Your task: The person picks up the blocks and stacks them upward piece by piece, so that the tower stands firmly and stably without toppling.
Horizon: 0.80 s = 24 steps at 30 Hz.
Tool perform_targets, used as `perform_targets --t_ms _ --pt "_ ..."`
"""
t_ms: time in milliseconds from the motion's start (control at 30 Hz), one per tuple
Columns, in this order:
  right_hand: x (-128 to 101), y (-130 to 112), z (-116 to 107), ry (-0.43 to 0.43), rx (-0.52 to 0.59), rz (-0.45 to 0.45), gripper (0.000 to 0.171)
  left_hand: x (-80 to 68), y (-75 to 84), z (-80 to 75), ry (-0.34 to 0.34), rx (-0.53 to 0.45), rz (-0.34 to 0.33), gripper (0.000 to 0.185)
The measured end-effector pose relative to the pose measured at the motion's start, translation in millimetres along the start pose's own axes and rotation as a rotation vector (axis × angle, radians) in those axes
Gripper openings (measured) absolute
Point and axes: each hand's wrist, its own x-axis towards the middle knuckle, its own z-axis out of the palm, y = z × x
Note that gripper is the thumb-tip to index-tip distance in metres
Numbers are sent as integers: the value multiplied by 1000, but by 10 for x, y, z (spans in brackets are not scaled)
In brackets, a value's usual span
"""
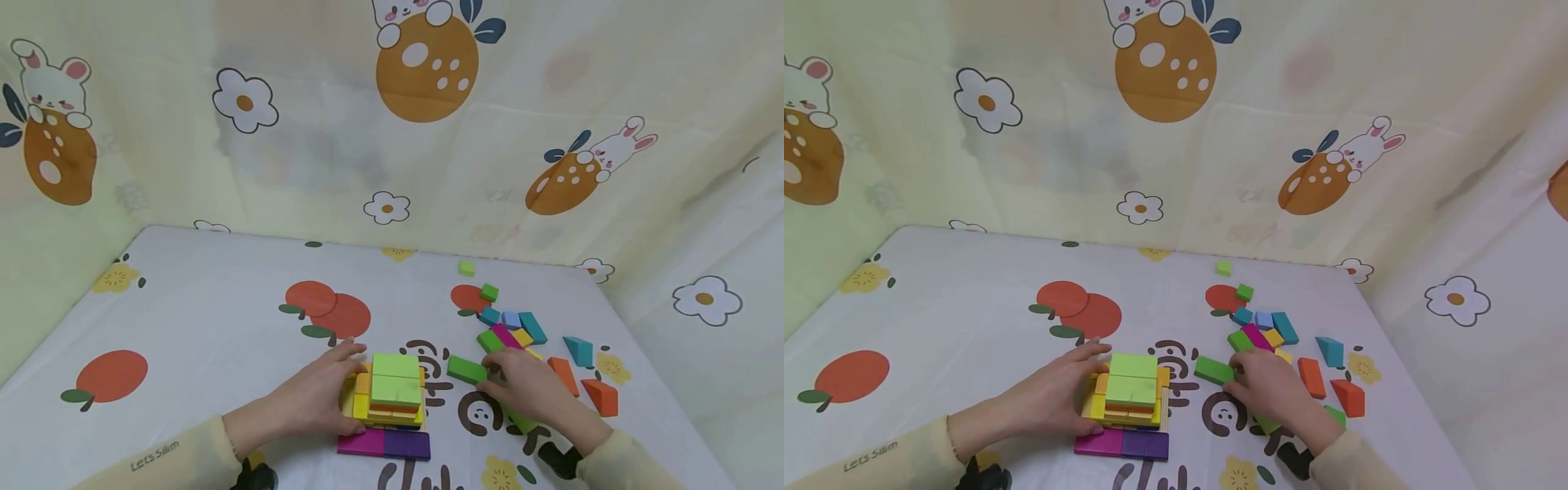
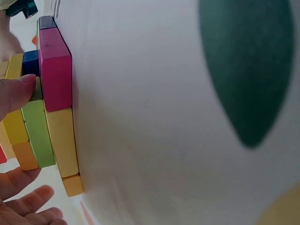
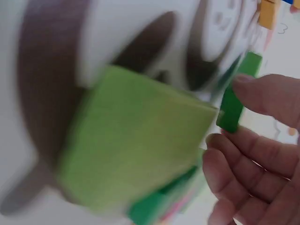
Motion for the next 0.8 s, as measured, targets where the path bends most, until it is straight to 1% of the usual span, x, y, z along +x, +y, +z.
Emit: perform_targets --t_ms 33,100,167,233,267,367,467,633,700,800 --pt "-6 -27 -41 29 11 -20 32 1 -3 0 0 -3 -1 70" --pt "-18 -112 -143 108 41 -93 28 1 -9 -2 1 -4 -1 70" --pt "-24 -240 -262 186 69 -200 24 -1 -13 -6 4 -4 0 70" --pt "-23 -392 -357 231 90 -316 22 -4 -16 -10 9 0 3 71" --pt "-21 -469 -390 237 93 -363 22 -5 -16 -12 10 0 4 71" --pt "-5 -677 -440 205 77 -443 24 -3 -16 -12 15 -2 9 70" --pt "20 -810 -437 161 33 -475 26 0 -14 -7 19 -11 16 68" --pt "53 -870 -406 153 4 -544 25 -3 -20 1 22 -22 24 68" --pt "51 -870 -397 152 12 -555 24 -7 -23 1 21 -23 22 68" --pt "46 -877 -384 145 16 -545 25 -16 -27 2 18 -27 17 68"
